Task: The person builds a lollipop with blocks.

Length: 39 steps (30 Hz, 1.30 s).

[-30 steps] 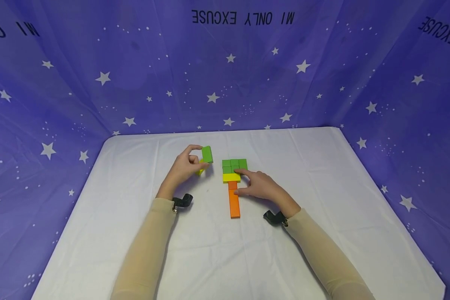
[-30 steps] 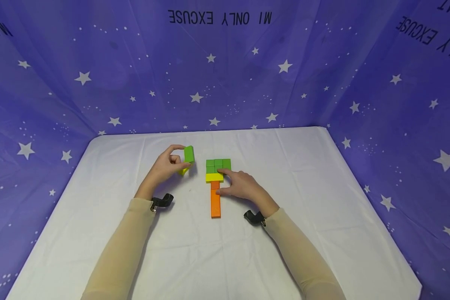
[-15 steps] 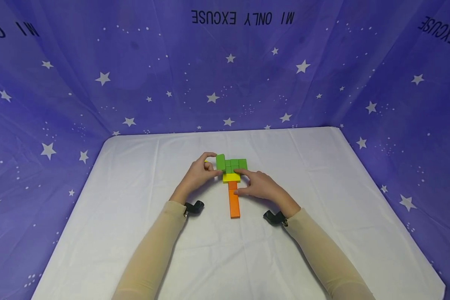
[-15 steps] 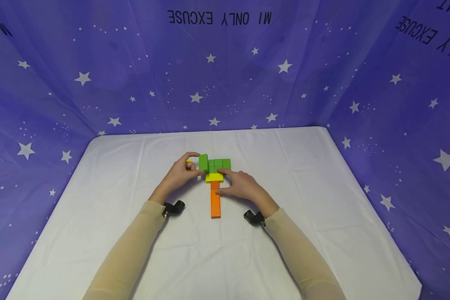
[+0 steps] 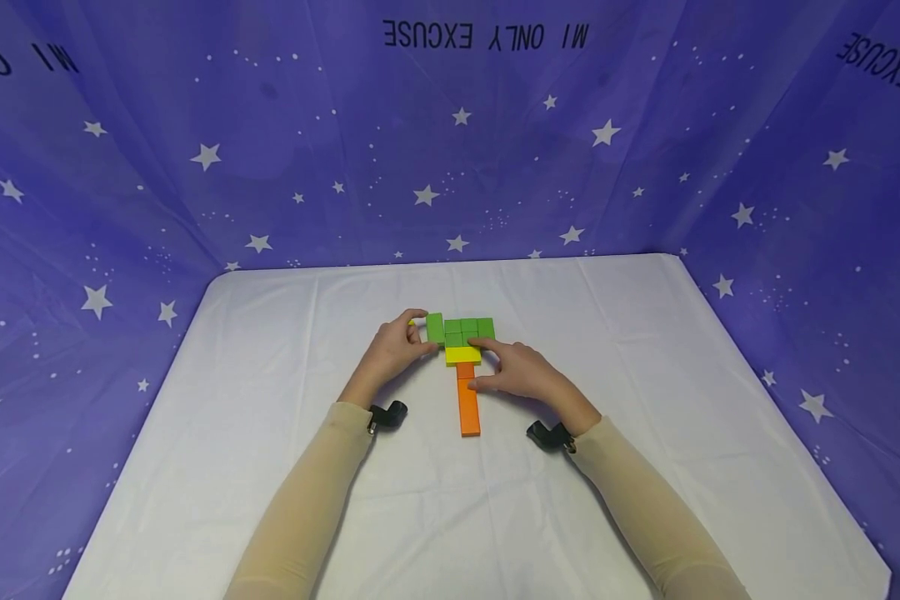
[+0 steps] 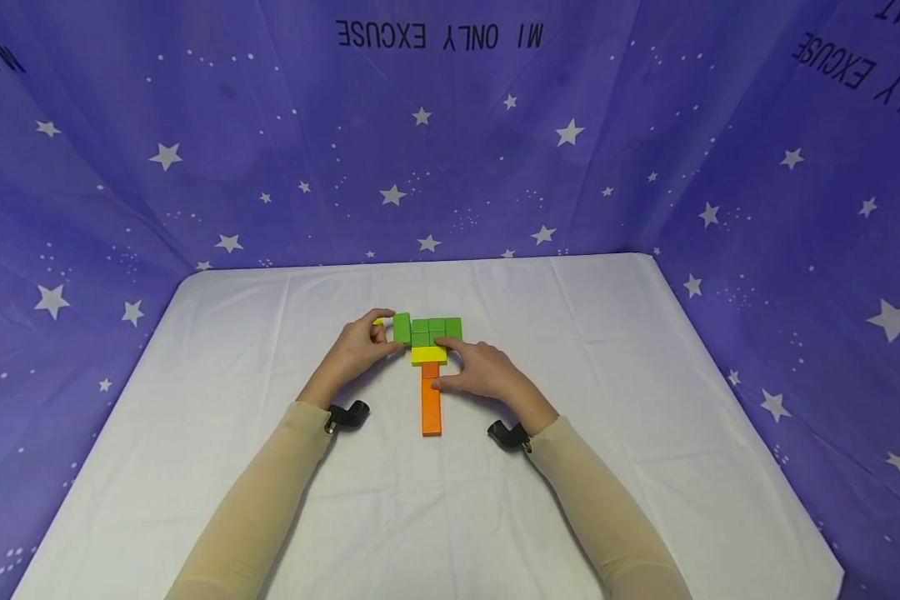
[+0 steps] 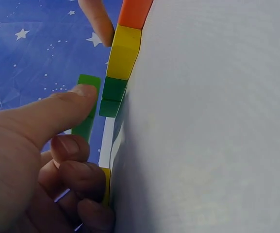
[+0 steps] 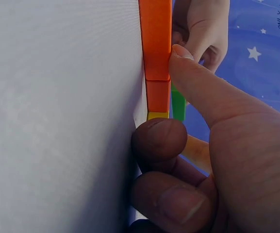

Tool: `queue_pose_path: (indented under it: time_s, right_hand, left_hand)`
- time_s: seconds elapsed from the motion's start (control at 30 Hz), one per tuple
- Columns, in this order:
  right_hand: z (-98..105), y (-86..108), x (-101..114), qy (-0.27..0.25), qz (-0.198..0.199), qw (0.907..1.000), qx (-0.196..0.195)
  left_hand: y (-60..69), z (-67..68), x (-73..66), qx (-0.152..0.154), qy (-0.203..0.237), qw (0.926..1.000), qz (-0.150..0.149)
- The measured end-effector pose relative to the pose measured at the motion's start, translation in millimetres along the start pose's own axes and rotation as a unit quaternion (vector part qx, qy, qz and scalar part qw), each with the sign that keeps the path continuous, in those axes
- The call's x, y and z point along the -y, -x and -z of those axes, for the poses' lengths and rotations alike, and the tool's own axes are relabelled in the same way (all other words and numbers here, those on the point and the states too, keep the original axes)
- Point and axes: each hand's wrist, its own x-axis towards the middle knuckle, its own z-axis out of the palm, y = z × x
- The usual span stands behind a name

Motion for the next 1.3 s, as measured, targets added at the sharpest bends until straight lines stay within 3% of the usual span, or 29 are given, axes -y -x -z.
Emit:
queue_pose_path:
  time_s: [0.23, 0.53, 1.3]
  right_hand:
    - [0.1, 0.0, 0.2, 0.0, -0.005, 1.0, 0.001]
    - [-0.5, 0.7, -0.6, -0.001, 0.006, 1.0, -0.003]
    - [-0.1, -0.6, -0.9, 0.01, 0.013, 0.9998, -0.008]
  left_hand:
    - [-0.5, -3.2, 1.0, -0.004, -0.043, 0.999, 0.008]
    - [-0.9, -10.6, -1.1, -0.021, -0.123, 0.9921, 0.005]
    - [0.6, -9.5, -4.6, -0.016, -0.129, 0.9914, 0.008]
